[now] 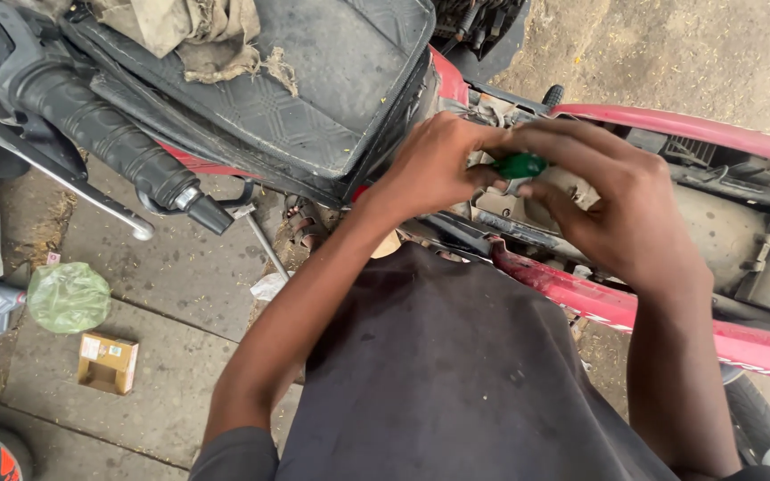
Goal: Using a screwdriver to repair or adjust components inside the motorcycle engine and battery area.
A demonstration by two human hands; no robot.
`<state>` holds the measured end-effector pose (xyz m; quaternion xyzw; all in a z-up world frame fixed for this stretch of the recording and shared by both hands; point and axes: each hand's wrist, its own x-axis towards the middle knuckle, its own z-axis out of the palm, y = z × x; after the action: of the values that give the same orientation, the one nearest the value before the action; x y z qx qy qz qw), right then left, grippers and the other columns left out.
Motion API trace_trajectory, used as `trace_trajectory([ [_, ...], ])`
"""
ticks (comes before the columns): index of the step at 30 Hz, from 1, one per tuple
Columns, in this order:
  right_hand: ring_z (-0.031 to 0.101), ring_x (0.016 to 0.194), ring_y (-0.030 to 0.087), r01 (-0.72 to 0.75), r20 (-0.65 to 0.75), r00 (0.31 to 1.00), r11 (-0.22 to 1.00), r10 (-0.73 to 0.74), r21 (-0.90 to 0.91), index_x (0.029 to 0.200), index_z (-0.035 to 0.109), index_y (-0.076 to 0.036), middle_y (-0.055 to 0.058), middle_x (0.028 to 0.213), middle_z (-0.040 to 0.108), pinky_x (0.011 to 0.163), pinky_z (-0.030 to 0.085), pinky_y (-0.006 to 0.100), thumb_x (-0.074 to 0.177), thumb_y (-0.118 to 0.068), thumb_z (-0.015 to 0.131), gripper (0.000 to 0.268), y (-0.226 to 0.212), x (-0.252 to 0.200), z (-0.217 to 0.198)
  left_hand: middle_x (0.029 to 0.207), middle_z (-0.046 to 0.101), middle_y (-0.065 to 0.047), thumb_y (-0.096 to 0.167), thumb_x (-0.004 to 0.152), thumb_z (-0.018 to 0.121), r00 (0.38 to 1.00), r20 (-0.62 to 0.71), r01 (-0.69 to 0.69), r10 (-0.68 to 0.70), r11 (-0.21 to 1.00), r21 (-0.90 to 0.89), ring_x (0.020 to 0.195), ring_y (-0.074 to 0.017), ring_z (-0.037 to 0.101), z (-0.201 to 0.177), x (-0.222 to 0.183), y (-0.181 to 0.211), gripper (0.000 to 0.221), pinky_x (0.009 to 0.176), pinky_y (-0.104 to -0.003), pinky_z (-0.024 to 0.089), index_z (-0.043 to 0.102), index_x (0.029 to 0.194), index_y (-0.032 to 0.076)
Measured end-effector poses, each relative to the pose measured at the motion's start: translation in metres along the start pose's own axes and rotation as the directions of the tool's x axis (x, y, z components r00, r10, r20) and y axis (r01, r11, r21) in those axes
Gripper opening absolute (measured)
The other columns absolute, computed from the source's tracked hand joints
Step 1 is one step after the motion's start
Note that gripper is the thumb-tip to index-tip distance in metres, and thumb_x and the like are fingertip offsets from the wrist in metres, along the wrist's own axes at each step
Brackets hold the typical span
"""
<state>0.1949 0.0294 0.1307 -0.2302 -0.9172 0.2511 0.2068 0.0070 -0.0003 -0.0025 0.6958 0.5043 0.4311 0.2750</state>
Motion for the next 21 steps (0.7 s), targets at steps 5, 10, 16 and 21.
trace_trajectory([
  [5, 0.074, 0.094, 0.026, -0.201, -0.057, 0.979, 0.976, 0.197, -0.082, 0.118, 0.071, 0.001, 0.015, 0.112, 0.072, 0.081, 0.057, 0.038, 0.079, -0.015, 0.087, 0.045, 0.014, -0.006, 0.011, 0.083, 0.077, -0.005, 0.021, 0.068, 0.094, 0.993, -0.118, -0.016, 0.012, 0.999, -0.035, 0.08, -0.0222, 0.077, -0.002, 0.003, 0.008, 0.032, 0.073, -0.036, 0.056, 0.074, 0.091, 0.009],
  [10, 0.072, 0.08, 0.026, -0.368, 0.04, 0.925, 0.918, 0.377, -0.148, 0.117, 0.075, -0.006, 0.012, 0.103, 0.075, 0.071, 0.055, 0.04, 0.087, -0.018, 0.081, 0.033, 0.017, -0.003, 0.017, 0.08, 0.073, -0.004, 0.025, 0.066, 0.098, 0.99, -0.142, -0.004, -0.003, 0.999, -0.049, 0.076, -0.022, 0.074, -0.003, -0.001, 0.008, 0.044, 0.074, -0.037, 0.055, 0.065, 0.09, 0.006],
  [16, 0.07, 0.099, 0.033, -0.002, -0.051, 0.999, 0.998, -0.002, -0.067, 0.115, 0.072, -0.001, 0.018, 0.109, 0.071, 0.081, 0.055, 0.041, 0.086, 0.008, 0.069, 0.03, 0.013, 0.0, 0.015, 0.107, 0.074, -0.012, 0.009, 0.079, 0.083, 0.999, -0.008, 0.038, -0.038, 0.998, -0.045, 0.091, -0.0312, 0.073, -0.004, -0.016, 0.003, 0.047, 0.072, -0.044, 0.054, 0.061, 0.12, 0.003],
  [21, 0.071, 0.094, 0.02, -0.046, -0.193, 0.979, 0.994, 0.063, 0.095, 0.121, 0.068, 0.0, 0.014, 0.108, 0.072, 0.085, 0.057, 0.034, 0.089, 0.001, 0.08, 0.033, 0.011, 0.001, 0.01, 0.119, 0.072, -0.014, -0.012, 0.087, 0.061, 0.992, -0.091, 0.1, -0.092, 0.991, 0.092, 0.106, -0.0353, 0.073, 0.008, -0.029, -0.001, 0.049, 0.089, -0.045, 0.057, 0.061, 0.133, 0.006],
])
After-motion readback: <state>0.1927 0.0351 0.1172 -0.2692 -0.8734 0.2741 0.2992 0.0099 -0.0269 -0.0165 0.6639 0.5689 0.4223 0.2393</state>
